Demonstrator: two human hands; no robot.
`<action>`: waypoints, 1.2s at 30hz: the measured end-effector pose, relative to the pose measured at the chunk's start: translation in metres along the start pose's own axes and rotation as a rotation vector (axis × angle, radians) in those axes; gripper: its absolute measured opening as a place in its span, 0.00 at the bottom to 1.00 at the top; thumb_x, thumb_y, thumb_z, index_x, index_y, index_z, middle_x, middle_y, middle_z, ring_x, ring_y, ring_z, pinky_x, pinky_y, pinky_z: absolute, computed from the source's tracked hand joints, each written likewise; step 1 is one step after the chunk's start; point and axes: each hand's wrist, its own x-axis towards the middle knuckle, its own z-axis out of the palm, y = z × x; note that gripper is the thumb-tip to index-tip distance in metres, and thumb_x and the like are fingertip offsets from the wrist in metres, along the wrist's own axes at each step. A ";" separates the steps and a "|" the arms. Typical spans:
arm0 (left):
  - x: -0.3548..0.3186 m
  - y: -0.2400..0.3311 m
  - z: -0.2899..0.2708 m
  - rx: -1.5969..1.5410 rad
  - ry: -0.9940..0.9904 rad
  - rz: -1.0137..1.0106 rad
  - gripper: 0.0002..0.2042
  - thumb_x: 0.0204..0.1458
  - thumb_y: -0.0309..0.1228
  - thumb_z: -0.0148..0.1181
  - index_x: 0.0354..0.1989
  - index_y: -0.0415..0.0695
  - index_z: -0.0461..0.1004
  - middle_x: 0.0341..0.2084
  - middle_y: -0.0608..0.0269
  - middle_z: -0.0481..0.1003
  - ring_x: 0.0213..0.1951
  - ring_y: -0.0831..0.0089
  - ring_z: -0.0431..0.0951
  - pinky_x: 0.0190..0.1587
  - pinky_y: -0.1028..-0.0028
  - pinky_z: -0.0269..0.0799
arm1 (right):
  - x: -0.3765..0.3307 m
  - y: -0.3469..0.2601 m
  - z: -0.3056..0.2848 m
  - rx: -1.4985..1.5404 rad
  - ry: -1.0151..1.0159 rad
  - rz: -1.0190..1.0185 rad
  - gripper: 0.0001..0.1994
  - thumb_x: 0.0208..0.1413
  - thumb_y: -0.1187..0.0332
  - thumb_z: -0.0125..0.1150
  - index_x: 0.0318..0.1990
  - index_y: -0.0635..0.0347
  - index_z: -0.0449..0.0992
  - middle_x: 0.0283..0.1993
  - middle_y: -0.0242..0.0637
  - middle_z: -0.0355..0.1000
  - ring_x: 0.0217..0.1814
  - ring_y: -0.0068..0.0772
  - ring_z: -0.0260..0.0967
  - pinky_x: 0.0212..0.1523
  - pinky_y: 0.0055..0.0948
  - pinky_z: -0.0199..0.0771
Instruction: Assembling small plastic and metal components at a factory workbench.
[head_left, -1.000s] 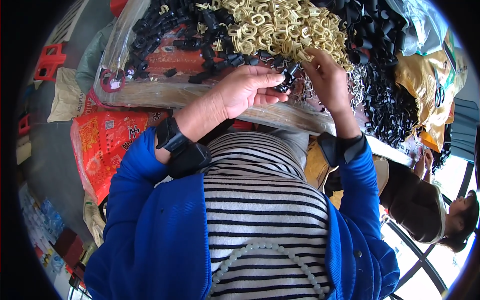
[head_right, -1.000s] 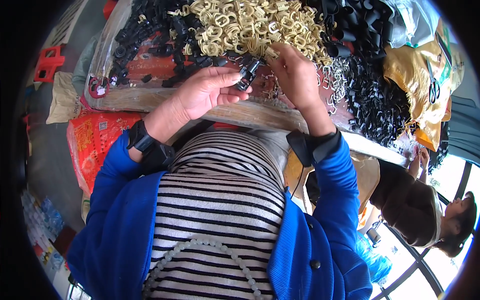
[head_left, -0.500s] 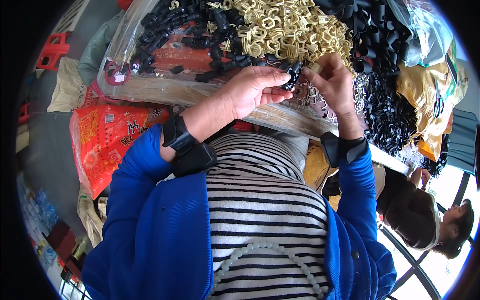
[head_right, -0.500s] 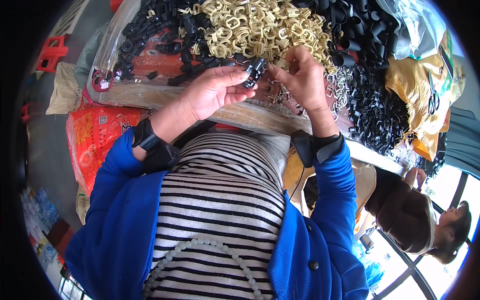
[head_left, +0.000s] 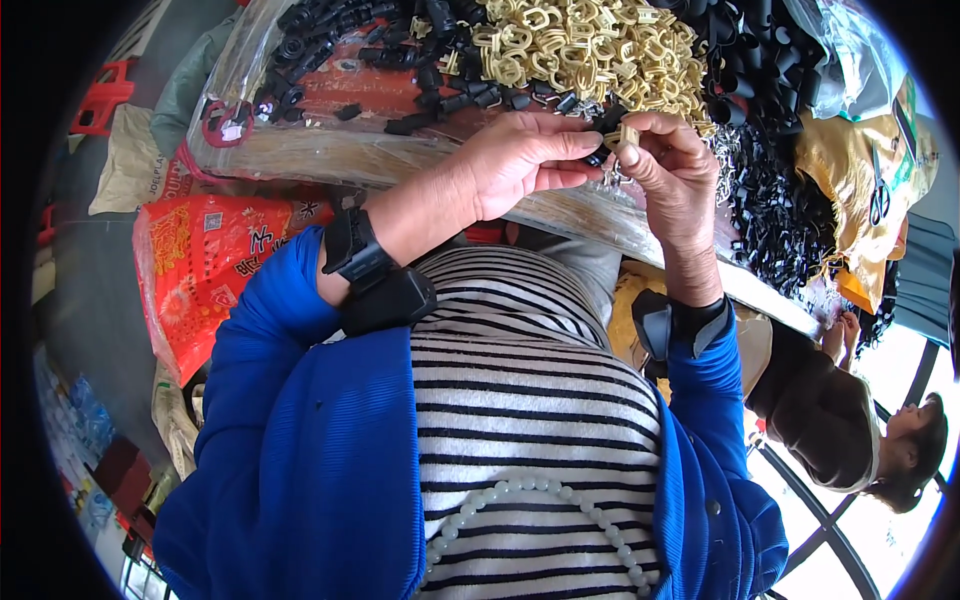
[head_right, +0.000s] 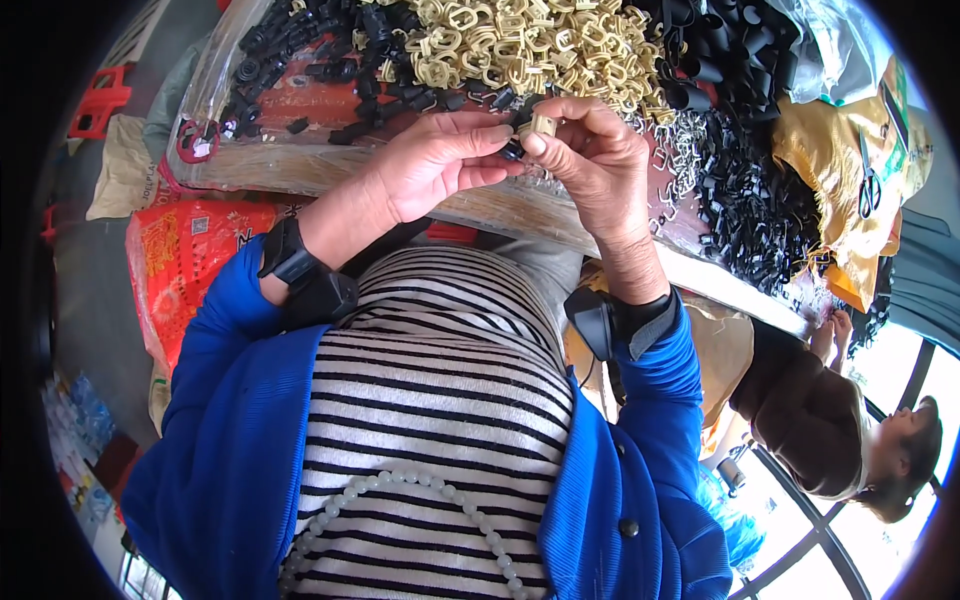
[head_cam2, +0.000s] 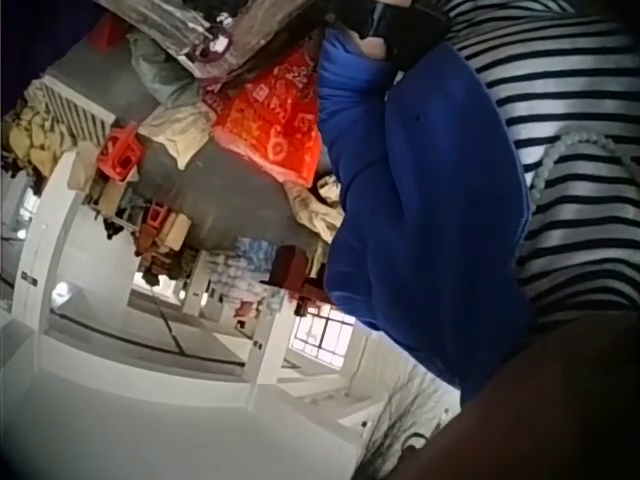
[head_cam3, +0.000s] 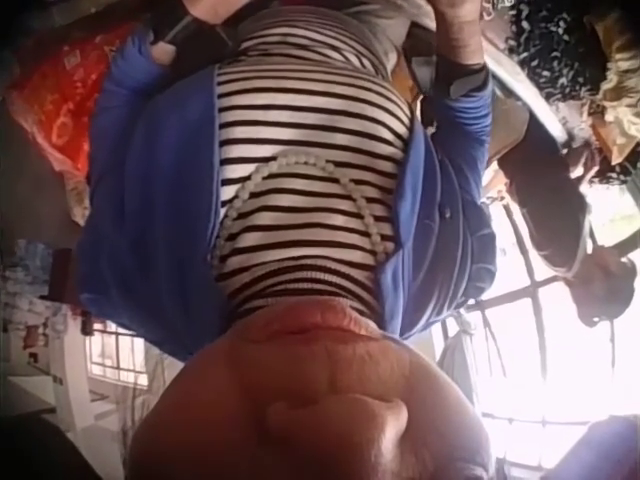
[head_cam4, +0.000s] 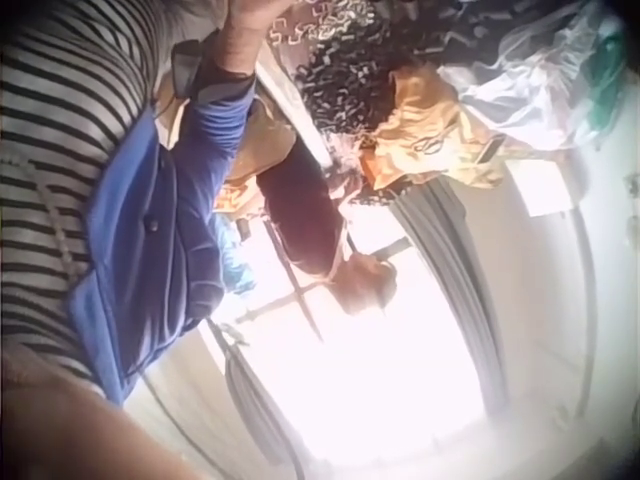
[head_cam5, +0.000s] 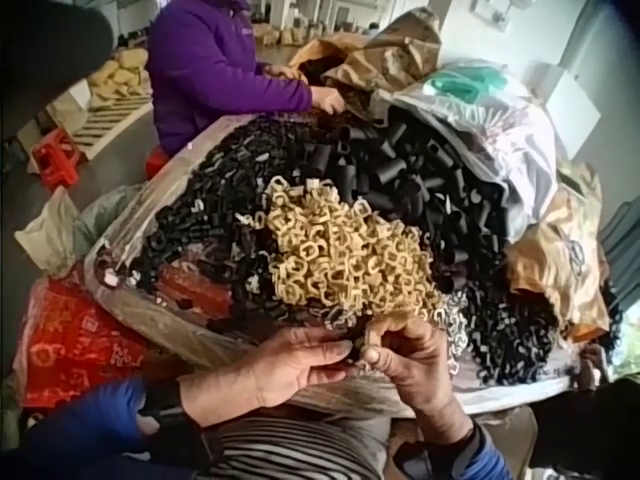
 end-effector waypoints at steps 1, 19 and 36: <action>0.000 0.000 0.000 -0.003 -0.018 0.003 0.11 0.45 0.32 0.54 0.36 0.40 0.69 0.29 0.63 0.72 0.32 0.75 0.73 0.37 0.80 0.68 | -0.001 -0.001 0.001 0.000 0.001 0.000 0.11 0.43 0.74 0.57 0.36 0.66 0.67 0.29 0.30 0.66 0.28 0.17 0.62 0.29 0.15 0.64; 0.002 -0.004 0.018 0.074 -0.068 -0.095 0.10 0.45 0.31 0.54 0.34 0.41 0.70 0.28 0.65 0.71 0.30 0.75 0.73 0.34 0.83 0.68 | -0.033 0.007 0.001 -0.090 0.210 -0.066 0.05 0.47 0.76 0.52 0.33 0.65 0.67 0.29 0.28 0.65 0.30 0.14 0.61 0.29 0.14 0.63; 0.023 -0.012 0.037 0.172 -0.038 -0.161 0.10 0.45 0.30 0.52 0.34 0.38 0.70 0.27 0.63 0.72 0.28 0.77 0.72 0.30 0.84 0.68 | -0.079 0.021 -0.180 -1.692 0.469 -0.125 0.09 0.40 0.72 0.56 0.33 0.59 0.71 0.26 0.37 0.66 0.28 0.35 0.64 0.30 0.25 0.64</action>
